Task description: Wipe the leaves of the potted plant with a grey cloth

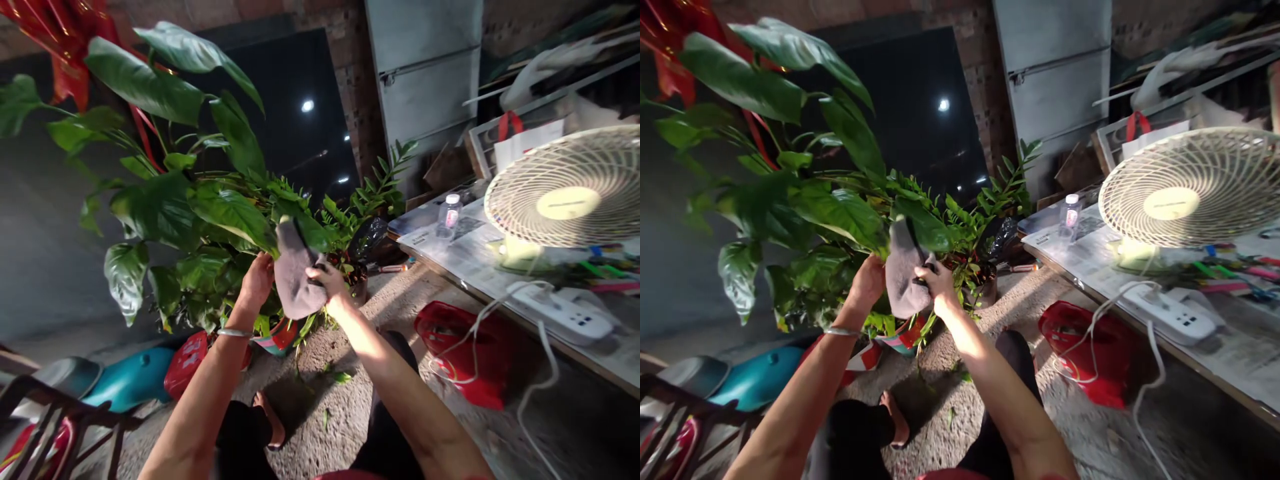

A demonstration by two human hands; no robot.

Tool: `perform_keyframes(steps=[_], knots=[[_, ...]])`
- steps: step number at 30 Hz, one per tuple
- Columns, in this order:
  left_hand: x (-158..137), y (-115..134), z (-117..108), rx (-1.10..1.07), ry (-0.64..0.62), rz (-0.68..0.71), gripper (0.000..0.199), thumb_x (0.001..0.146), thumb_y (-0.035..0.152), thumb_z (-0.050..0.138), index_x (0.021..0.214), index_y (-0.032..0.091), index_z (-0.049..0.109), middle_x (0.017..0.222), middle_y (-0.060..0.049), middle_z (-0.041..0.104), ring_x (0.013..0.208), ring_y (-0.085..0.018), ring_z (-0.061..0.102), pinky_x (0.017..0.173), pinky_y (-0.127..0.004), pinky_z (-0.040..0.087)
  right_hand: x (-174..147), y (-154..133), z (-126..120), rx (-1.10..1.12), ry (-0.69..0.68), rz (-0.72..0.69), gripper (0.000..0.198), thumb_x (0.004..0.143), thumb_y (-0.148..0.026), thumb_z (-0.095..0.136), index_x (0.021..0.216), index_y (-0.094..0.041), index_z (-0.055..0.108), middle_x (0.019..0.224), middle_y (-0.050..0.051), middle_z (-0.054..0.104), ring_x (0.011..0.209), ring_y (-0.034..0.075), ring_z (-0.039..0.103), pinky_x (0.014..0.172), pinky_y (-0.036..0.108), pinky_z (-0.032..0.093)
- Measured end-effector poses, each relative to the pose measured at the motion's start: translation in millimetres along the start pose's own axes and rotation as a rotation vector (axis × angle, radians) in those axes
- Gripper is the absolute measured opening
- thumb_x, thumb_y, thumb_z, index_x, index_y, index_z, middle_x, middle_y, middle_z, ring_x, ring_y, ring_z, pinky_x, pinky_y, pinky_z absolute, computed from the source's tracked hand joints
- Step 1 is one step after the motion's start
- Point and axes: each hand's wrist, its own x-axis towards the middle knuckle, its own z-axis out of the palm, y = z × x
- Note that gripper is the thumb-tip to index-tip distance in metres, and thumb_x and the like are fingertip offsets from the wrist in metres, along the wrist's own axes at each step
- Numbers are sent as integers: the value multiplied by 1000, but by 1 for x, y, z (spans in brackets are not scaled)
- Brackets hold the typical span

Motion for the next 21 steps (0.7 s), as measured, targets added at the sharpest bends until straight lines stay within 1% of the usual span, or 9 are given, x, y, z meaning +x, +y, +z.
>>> perform_keyframes(steps=[2,4,8,10,13,14,16,19,21], knots=[[-3,5,-13,-14,46,-27,24,90,46,73,96,22,73,95,-6,77,83,-20,67,86,-37,61,-9,23,-4,-22,-13,67,20,69,-30,79,86,-23,74,77,-3,76,73,17,70,75,31,61],[-8,11,-27,-32,102,-34,20,93,41,68,97,22,72,106,-6,78,79,-17,65,86,-39,61,-28,36,-24,-30,-19,112,21,64,-31,80,83,-24,73,71,-3,74,67,18,68,67,31,59],[-20,14,-38,-45,162,-110,23,94,37,65,107,20,74,131,-9,75,81,-17,64,92,-42,60,-43,23,-64,-39,4,159,33,58,-36,84,87,-26,70,73,-2,75,61,20,68,62,34,59],[-21,8,-32,-68,141,-123,26,94,37,68,111,19,76,136,-10,73,86,-17,65,94,-40,59,-33,8,-60,-23,56,112,44,60,-43,87,98,-27,69,84,1,78,67,23,71,69,40,62],[-17,-1,-20,-113,86,-124,33,94,42,70,115,18,77,136,-11,73,95,-19,67,94,-36,57,-15,0,-31,-45,60,7,46,65,-48,84,104,-29,68,97,4,79,83,26,75,82,43,63],[-16,-2,-18,-119,69,-121,37,94,44,69,117,17,78,134,-12,74,98,-20,68,93,-35,57,-13,3,-22,-67,27,10,44,64,-47,83,102,-29,69,97,4,79,86,26,75,84,43,63],[-17,-2,-17,-105,51,-120,43,93,47,70,121,16,78,129,-13,76,104,-23,69,93,-34,56,-16,17,-13,-125,-33,107,42,59,-45,84,94,-28,71,90,5,78,83,27,75,82,43,63],[-29,3,-29,-37,74,-110,44,88,44,75,121,15,80,127,-14,77,108,-27,68,94,-37,54,-37,44,-31,-246,-44,284,42,53,-45,88,88,-25,75,79,4,77,70,26,73,70,40,64],[-46,3,-43,38,94,-61,40,82,36,79,117,16,81,125,-14,77,108,-28,67,94,-38,53,-50,58,-55,-389,-83,234,34,63,-52,84,83,-26,75,69,3,74,59,25,70,61,40,62]])
